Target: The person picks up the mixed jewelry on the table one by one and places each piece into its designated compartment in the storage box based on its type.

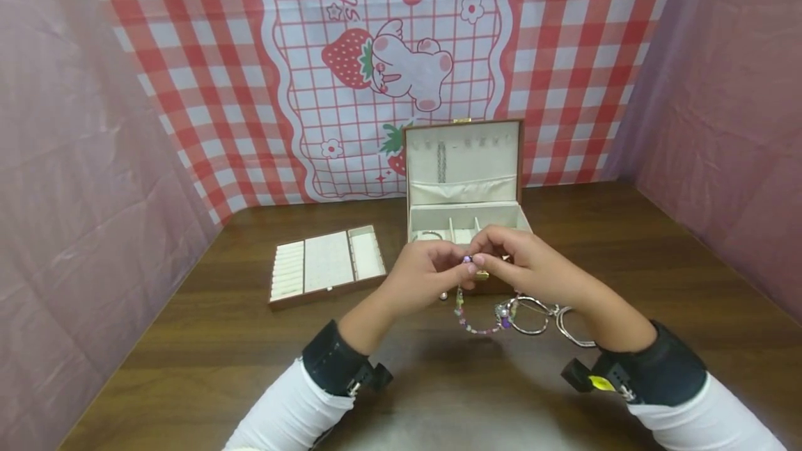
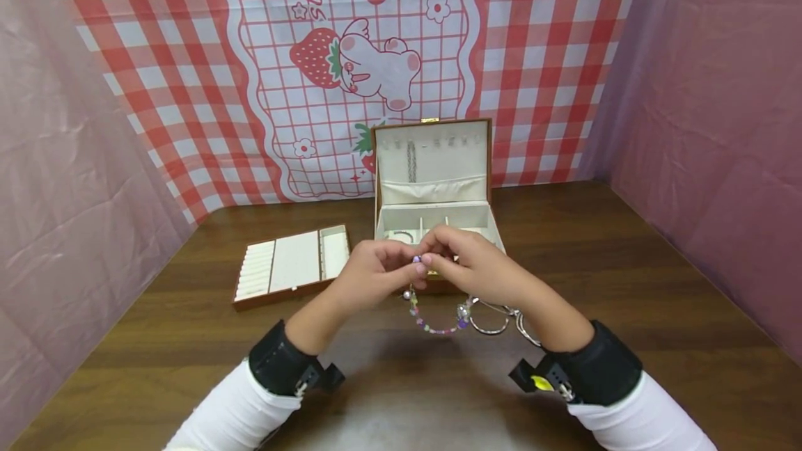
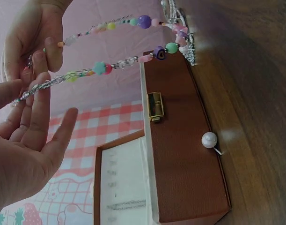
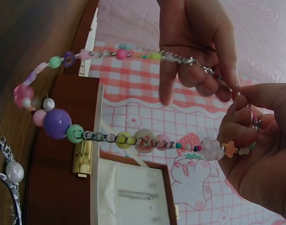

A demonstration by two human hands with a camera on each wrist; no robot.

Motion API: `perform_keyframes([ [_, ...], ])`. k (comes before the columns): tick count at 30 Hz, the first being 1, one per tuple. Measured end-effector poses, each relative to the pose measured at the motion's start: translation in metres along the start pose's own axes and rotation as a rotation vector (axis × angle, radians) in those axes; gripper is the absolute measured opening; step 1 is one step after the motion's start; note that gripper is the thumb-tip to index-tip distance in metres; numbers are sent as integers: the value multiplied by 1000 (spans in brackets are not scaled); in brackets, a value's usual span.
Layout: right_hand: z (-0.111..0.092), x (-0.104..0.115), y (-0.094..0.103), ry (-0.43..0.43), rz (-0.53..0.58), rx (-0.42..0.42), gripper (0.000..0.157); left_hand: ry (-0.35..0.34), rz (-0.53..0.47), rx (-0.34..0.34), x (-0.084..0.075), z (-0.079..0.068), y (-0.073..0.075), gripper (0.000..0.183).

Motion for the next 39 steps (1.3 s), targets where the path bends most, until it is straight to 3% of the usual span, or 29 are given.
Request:
perform_keyframes([
  [7, 1, -1, -3, -67, 80, -4, 8, 86, -58, -58, -5, -2, 7, 17],
  [16, 2, 1, -10, -15, -46, -229, 15, 221, -396, -190, -8, -1, 15, 19],
  [21, 2, 6, -19, 34, -62, -236, 18, 254, -484, -219, -13, -2, 17, 24],
  [26, 2, 9, -23, 6, -136, -246, 21, 259, -543, -193, -18, -4, 16, 33],
  [34, 0, 11, -24, -27, -289, -374, 21, 196, -720, -87, -24, -8, 10, 46],
  [39, -1, 12, -23, -2, -314, -409, 17, 201, -737, -78, -24, -8, 8, 42],
])
Point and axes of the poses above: each hand's wrist, its own z-axis towards the middle knuckle, its own y-axis out of the back of the hand, x = y × z, the point moved 2 cm from there along z, towards the middle knuckle, and after that the axes turned 1 degree about -z, right-handed, at the moved point
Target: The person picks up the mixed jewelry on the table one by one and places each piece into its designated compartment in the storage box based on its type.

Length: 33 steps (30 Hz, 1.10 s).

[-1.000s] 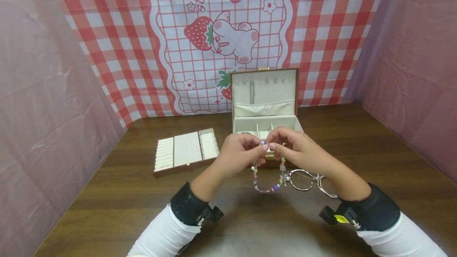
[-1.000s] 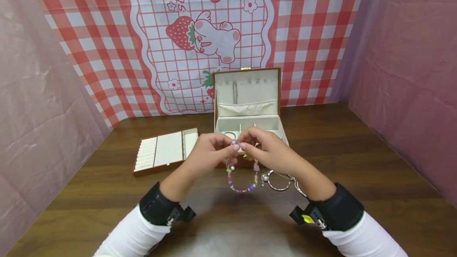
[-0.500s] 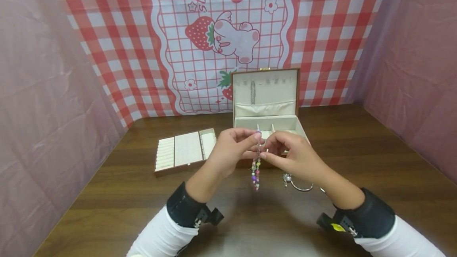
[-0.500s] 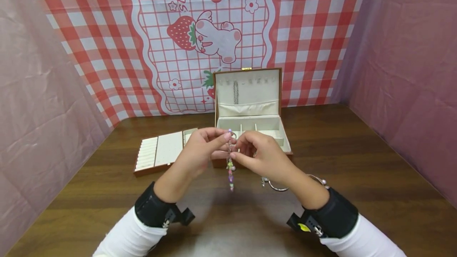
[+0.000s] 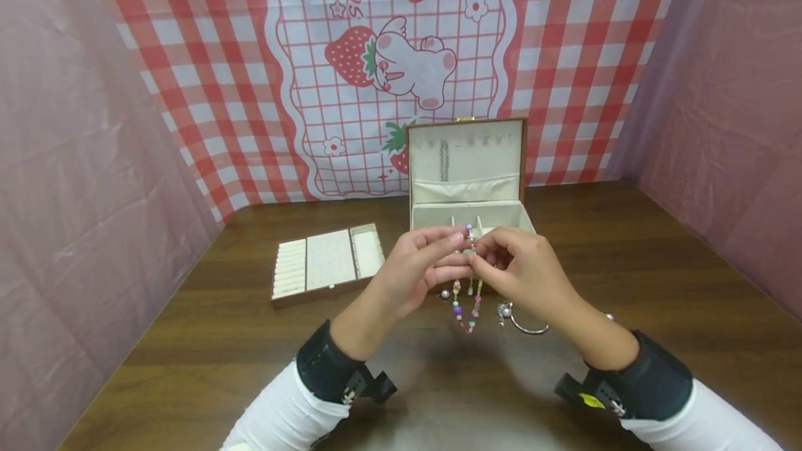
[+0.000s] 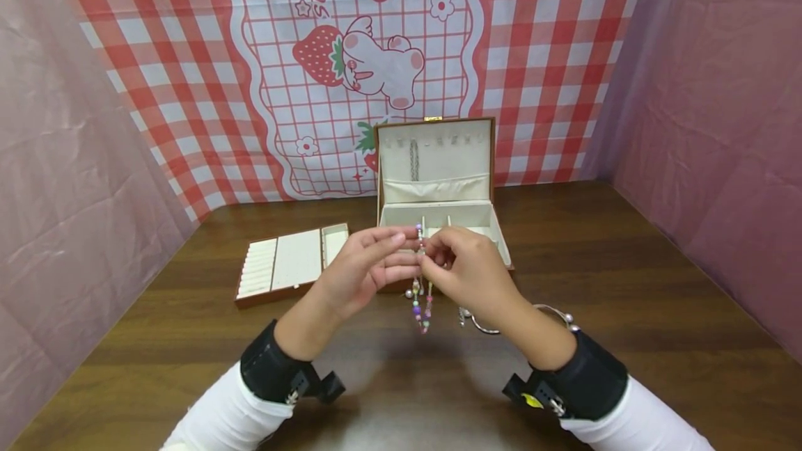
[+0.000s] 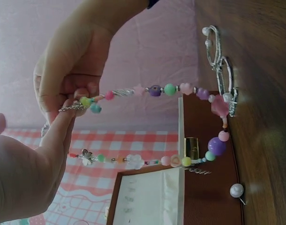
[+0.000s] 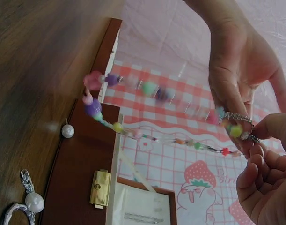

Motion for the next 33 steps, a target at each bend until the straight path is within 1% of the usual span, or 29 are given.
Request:
perform_keyframes([
  [3, 1, 0, 2, -25, 31, 28, 14, 6, 18, -25, 1, 1, 0, 37],
  [6, 2, 0, 5, -108, 123, 82, 9, -4, 27, -35, 1, 2, 0, 34],
  [9, 4, 1, 10, -226, 275, 136, 4, -18, 29, -34, 0, 3, 1, 32],
  [11, 5, 1, 14, -302, 396, 166, 7, -17, 43, -34, -1, 3, 2, 32],
  [13, 5, 1, 17, -364, 510, 197, 11, -5, 79, -40, -1, 3, 3, 32],
  [15, 6, 2, 20, -405, 599, 220, 14, 11, 134, -48, 0, 4, 4, 31],
  [18, 5, 4, 24, -431, 659, 252, 16, 36, 229, -46, 4, 5, 7, 30],
  [21, 3, 6, 26, -440, 667, 277, 18, 44, 315, 11, 8, 6, 8, 34],
  [24, 3, 8, 27, -430, 651, 295, 19, 49, 365, 116, 9, 6, 6, 38],
  [27, 4, 8, 28, -424, 635, 302, 18, 58, 364, 225, 8, 3, 2, 36],
  [29, 4, 7, 29, -421, 630, 299, 16, 63, 350, 274, 7, 2, 0, 34],
  [31, 5, 6, 31, -416, 615, 290, 15, 61, 340, 310, 7, 1, 0, 32],
  [33, 5, 5, 33, -416, 604, 279, 15, 58, 342, 324, 6, 0, 1, 30],
])
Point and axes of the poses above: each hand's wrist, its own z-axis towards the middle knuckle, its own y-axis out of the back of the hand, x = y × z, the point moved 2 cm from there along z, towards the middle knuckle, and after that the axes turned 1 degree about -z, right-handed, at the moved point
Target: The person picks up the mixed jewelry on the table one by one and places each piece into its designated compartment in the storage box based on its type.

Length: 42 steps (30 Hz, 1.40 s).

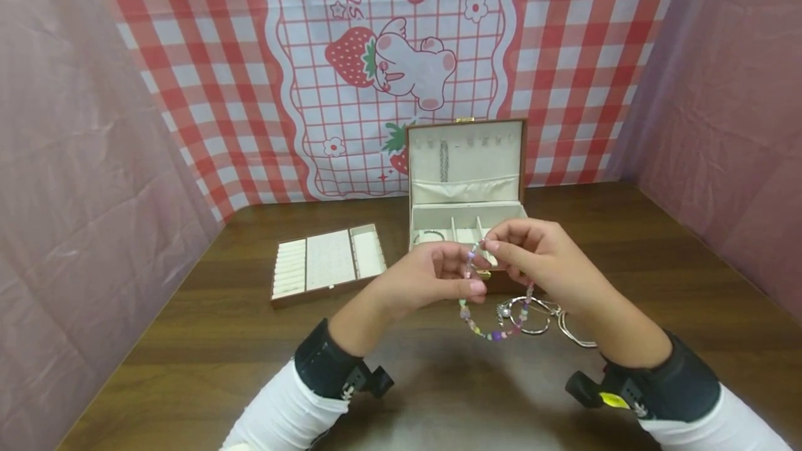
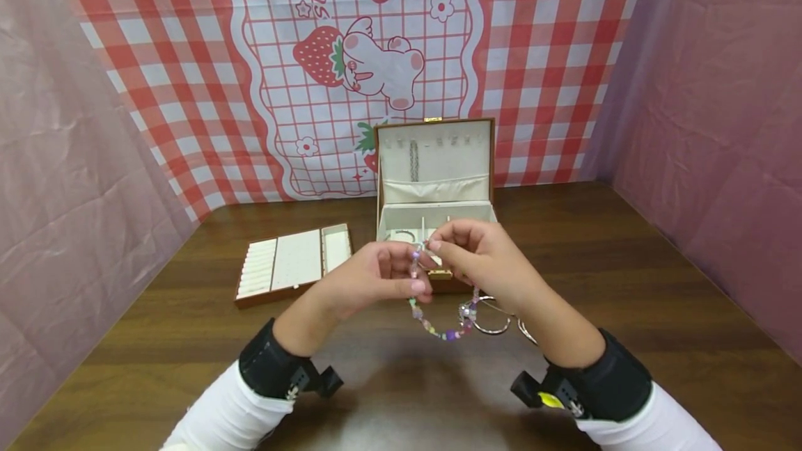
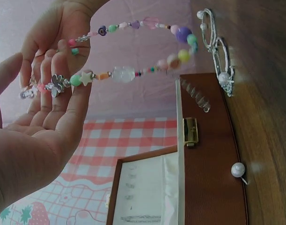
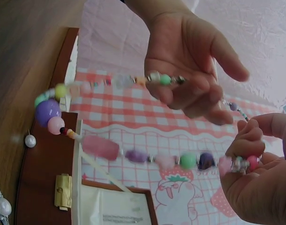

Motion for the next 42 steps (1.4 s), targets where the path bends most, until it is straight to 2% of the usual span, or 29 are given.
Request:
perform_keyframes([
  [7, 1, 2, 7, 31, -81, -48, 11, -9, 48, 27, 0, -1, 4, 21],
  [13, 5, 3, 14, 94, -241, -52, 7, 0, 128, -13, 3, 2, 7, 18],
  [18, 12, 6, 19, 138, -348, 19, 6, -3, 141, -34, 4, 4, 9, 16],
  [23, 24, 12, 24, 174, -446, 148, 5, -30, 193, -11, 5, 5, 11, 16],
  [29, 40, 25, 28, 178, -557, 281, 3, -6, 204, -44, 9, 7, 17, 20],
  [32, 48, 32, 29, 188, -601, 304, 3, -7, 214, -62, 8, 6, 20, 24],
  [37, 59, 46, 31, 150, -633, 311, 3, -11, 237, -97, 5, 4, 25, 30],
  [42, 68, 61, 39, 87, -630, 276, 5, 6, 156, -140, 2, 2, 34, 31],
])
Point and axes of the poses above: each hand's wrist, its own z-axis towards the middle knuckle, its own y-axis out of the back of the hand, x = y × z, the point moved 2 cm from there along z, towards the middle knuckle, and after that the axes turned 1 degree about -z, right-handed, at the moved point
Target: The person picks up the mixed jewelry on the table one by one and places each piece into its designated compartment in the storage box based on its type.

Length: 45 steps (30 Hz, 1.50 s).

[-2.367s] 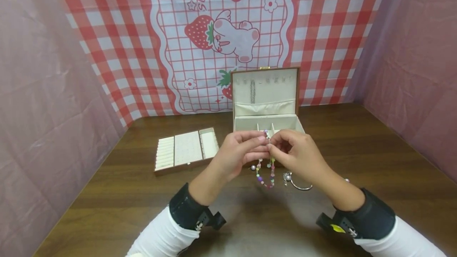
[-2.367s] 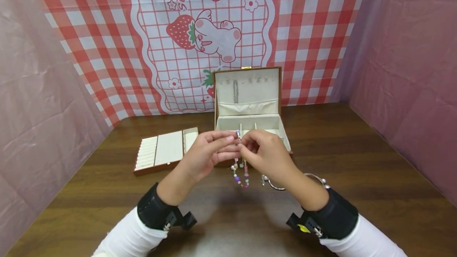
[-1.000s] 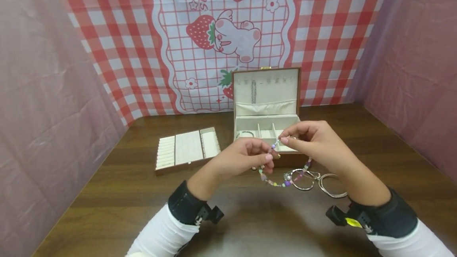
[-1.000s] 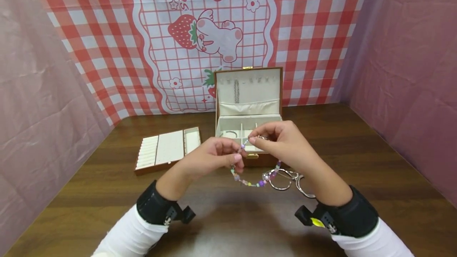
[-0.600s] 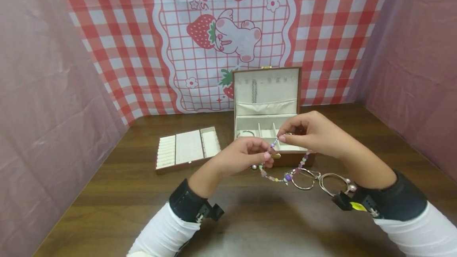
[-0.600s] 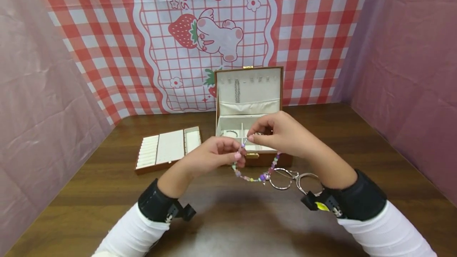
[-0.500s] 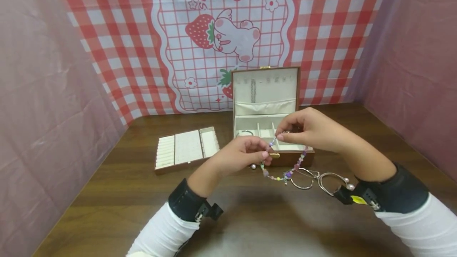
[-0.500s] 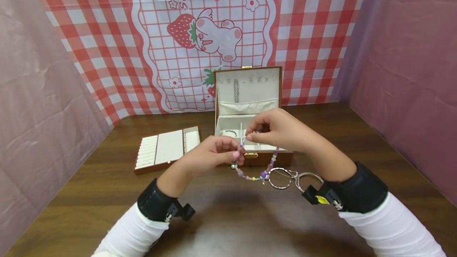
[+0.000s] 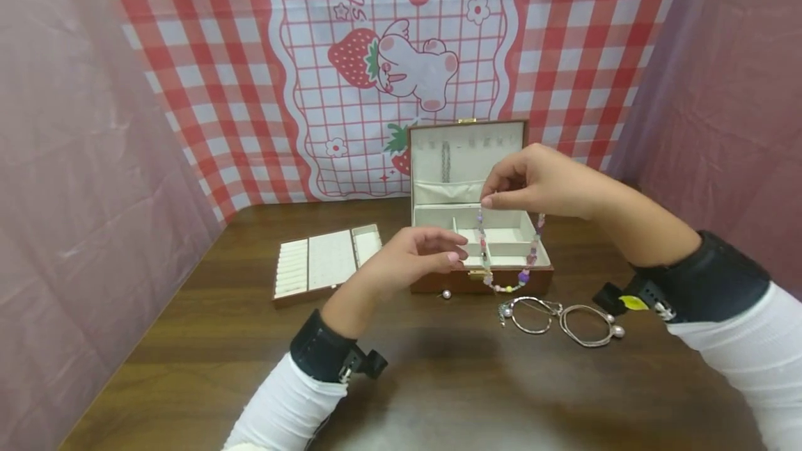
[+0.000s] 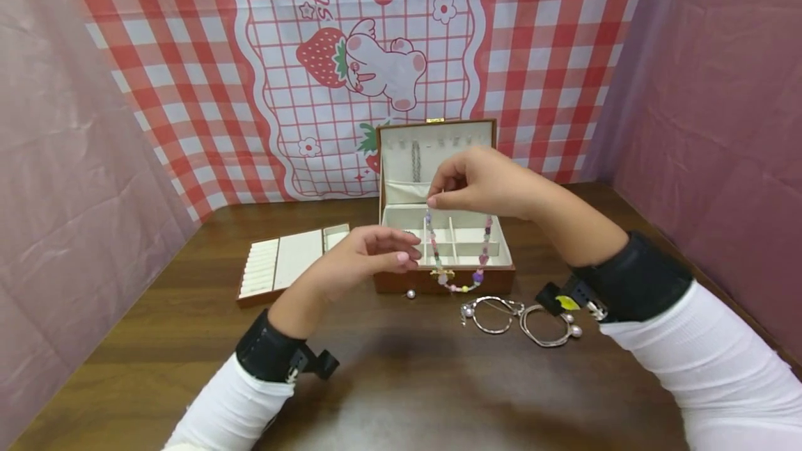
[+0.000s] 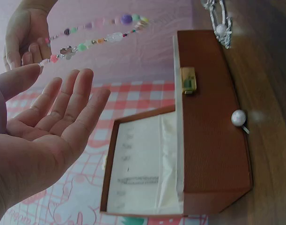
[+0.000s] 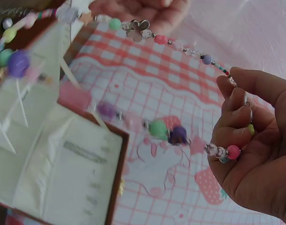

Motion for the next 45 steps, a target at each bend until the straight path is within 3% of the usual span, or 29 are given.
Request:
perform_keyframes([
  [6, 8, -4, 24, -102, -13, -47, 13, 31, -13, -134, 3, 1, 20, 30],
  [12, 20, -11, 45, -196, 6, -94, 23, 124, 8, -296, 11, 4, 42, 32],
  [16, 29, -15, 52, -215, 0, -127, 26, 198, 32, -345, 20, 6, 50, 36],
  [22, 39, -28, 64, -246, 20, -133, 33, 309, 69, -347, 44, 15, 57, 45],
  [28, 50, -44, 71, -251, 72, -155, 38, 362, 72, -323, 65, 24, 59, 57],
  [39, 83, -78, 66, -297, 172, -182, 38, 451, -21, -296, 85, 28, 59, 70],
  [45, 98, -98, 58, -344, 153, -202, 41, 464, -56, -304, 87, 30, 55, 74],
])
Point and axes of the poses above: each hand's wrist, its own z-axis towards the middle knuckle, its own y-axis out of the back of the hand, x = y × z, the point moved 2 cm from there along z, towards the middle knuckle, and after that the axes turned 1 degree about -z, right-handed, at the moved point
